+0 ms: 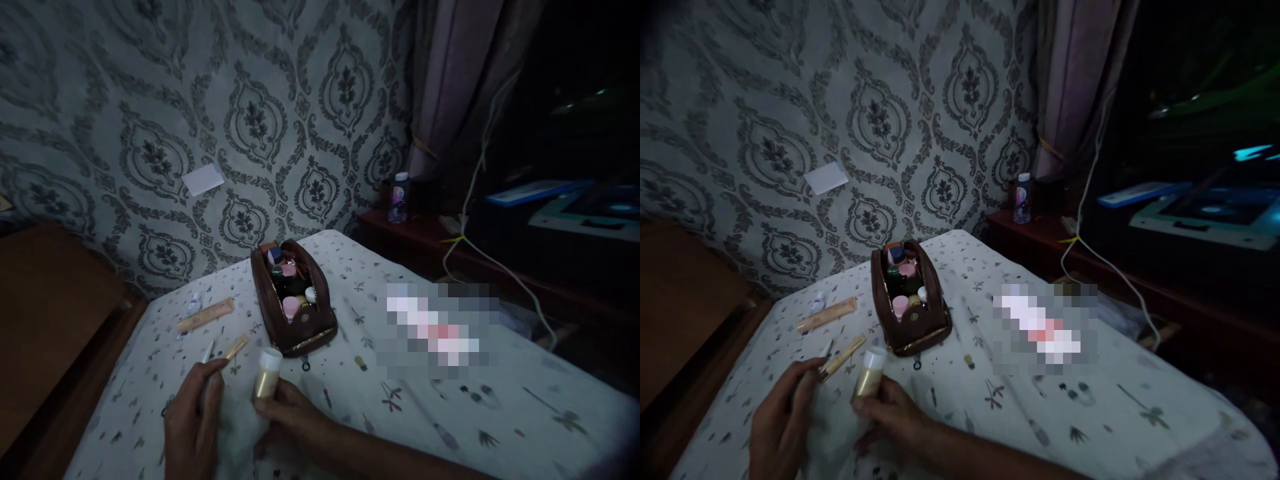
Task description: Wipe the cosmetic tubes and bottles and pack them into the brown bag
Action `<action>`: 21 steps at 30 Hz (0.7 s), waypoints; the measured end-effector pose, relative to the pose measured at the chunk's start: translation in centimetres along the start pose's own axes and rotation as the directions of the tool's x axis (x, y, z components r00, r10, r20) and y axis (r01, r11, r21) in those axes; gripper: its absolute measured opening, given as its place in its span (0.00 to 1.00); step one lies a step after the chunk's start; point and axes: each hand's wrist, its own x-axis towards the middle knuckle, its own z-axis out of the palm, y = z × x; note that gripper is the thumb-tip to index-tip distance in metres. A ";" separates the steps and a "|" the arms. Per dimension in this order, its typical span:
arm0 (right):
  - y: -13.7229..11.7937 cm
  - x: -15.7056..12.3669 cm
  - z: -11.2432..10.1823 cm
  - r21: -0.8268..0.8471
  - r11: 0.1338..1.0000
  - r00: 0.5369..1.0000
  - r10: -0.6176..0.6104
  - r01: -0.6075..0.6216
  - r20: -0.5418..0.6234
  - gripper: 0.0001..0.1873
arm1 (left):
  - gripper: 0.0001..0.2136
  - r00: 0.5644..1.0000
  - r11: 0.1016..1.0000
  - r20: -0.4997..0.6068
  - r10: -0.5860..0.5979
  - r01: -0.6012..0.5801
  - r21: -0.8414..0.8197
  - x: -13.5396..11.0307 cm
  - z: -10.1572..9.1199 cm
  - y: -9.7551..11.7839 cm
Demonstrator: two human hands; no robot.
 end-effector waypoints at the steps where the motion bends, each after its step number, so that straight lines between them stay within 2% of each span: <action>1: -0.1 -0.1 -0.1 -0.040 0.999 1.000 -0.006 0.007 0.011 0.31 | 0.13 0.999 1.000 -0.046 0.020 -0.019 0.014 0.3 -0.1 0.5; 3: -0.2 -0.2 -0.5 -0.215 0.976 0.999 -0.041 0.047 0.032 0.24 | 0.12 0.992 0.994 -0.058 0.111 -0.110 0.011 0.8 0.3 1.6; 4: -0.1 -0.4 -0.7 -0.334 0.940 0.997 -0.063 0.077 0.052 0.20 | 0.12 0.985 0.985 -0.011 0.172 -0.172 -0.004 0.9 0.8 2.1; 6: 0.3 -0.7 -1.0 -0.552 0.824 0.992 -0.091 0.125 0.088 0.13 | 0.11 0.942 0.956 0.163 0.294 -0.286 -0.072 1.0 1.7 2.9; 8: 0.7 -1.0 -1.3 -0.680 0.721 0.991 -0.091 0.133 0.098 0.11 | 0.12 0.897 0.948 0.313 0.312 -0.274 -0.160 0.6 2.6 3.2; 10: 0.9 -1.0 -1.4 -0.732 0.669 0.992 -0.095 0.128 0.086 0.12 | 0.14 0.905 0.970 0.386 0.179 -0.096 -0.225 0.2 2.9 3.3; 12: 0.9 -0.8 -1.5 -0.749 0.646 0.989 -0.106 0.146 0.102 0.14 | 0.19 0.896 0.949 0.442 -0.051 0.182 -0.259 -0.1 2.8 3.5; 13: 0.8 -0.7 -1.5 -0.750 0.642 0.987 -0.112 0.158 0.113 0.15 | 0.22 0.868 0.911 0.472 -0.154 0.310 -0.273 -0.1 2.7 3.7; 15: 0.5 -0.5 -1.4 -0.749 0.641 0.985 -0.122 0.169 0.118 0.14 | 0.26 0.805 0.811 0.521 -0.283 0.491 -0.318 0.2 2.6 4.3; 17: 0.3 -0.3 -1.3 -0.751 0.638 0.985 -0.144 0.169 0.099 0.10 | 0.30 0.780 0.713 0.524 -0.342 0.578 -0.396 0.6 2.8 5.0; 21: 0.0 -0.5 -0.6 -0.736 0.650 0.975 -0.215 0.190 0.062 0.07 | 0.29 0.811 0.585 0.451 -0.373 0.583 -0.564 1.2 3.8 5.1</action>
